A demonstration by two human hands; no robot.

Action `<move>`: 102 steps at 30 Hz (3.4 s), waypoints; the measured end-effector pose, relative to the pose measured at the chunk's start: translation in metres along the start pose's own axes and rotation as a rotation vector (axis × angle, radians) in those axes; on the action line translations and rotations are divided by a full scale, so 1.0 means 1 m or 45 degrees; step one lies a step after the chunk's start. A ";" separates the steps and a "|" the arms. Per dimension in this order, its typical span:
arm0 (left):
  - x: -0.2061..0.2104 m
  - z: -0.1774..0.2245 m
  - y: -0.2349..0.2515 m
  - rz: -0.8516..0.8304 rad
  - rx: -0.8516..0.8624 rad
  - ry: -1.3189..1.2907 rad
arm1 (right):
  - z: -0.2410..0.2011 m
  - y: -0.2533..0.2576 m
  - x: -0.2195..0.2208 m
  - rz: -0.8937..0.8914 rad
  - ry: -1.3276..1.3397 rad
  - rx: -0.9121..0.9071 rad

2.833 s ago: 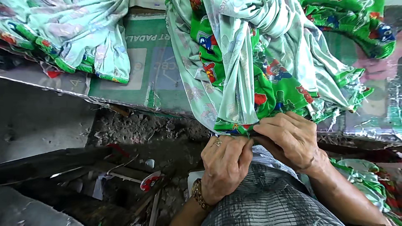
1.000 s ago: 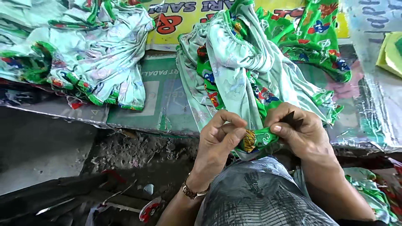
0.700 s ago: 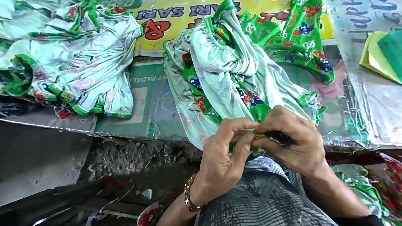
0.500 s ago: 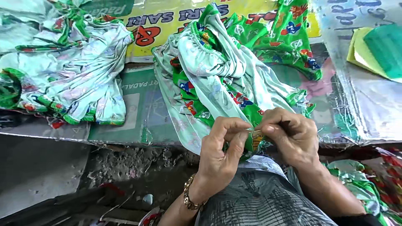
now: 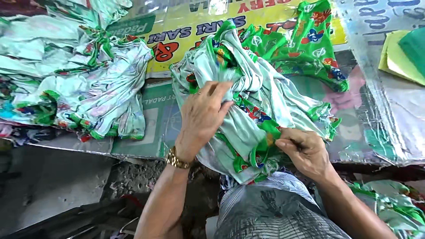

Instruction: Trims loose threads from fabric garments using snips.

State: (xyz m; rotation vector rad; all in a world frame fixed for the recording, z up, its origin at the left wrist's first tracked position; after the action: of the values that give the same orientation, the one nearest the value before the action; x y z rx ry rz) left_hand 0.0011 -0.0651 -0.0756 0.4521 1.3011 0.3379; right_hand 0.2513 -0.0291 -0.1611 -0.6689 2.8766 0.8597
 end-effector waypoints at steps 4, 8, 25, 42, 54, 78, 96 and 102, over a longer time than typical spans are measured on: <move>-0.014 -0.023 0.049 0.126 -0.092 -0.125 | 0.000 0.000 -0.007 0.026 0.156 0.017; -0.031 -0.046 0.093 0.328 -0.104 0.014 | -0.002 0.002 -0.008 0.021 0.197 0.019; -0.015 -0.004 0.035 0.091 -0.073 -0.076 | -0.015 0.039 0.019 -0.064 -0.980 -0.220; 0.041 0.065 -0.112 0.534 -0.685 -1.979 | -0.024 0.021 0.040 -0.058 0.208 -0.044; 0.038 0.066 -0.138 0.647 -0.822 -2.134 | -0.030 -0.002 0.049 -0.191 0.065 -0.087; 0.029 0.069 -0.123 0.721 -0.511 -1.105 | -0.029 -0.008 0.043 -0.097 -0.038 -0.202; 0.031 0.060 -0.137 0.537 -0.376 -0.446 | -0.018 -0.009 0.014 0.181 -0.072 -0.115; 0.047 0.086 -0.122 0.463 -0.232 -0.230 | -0.024 -0.009 0.021 0.092 0.391 0.181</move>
State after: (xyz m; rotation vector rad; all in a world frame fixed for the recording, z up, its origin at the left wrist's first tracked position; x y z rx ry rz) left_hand 0.0940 -0.1588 -0.1588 0.5516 0.9992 0.6979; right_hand 0.2379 -0.0570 -0.1492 -0.7444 3.2141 0.5964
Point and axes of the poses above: each hand's wrist, its own y-axis towards the middle knuckle, its own x-axis out of the palm, z = x × y, the point moved 2 cm from there along y, towards the middle knuckle, and after that the axes turned 8 degrees about z, right-handed, at the moved point
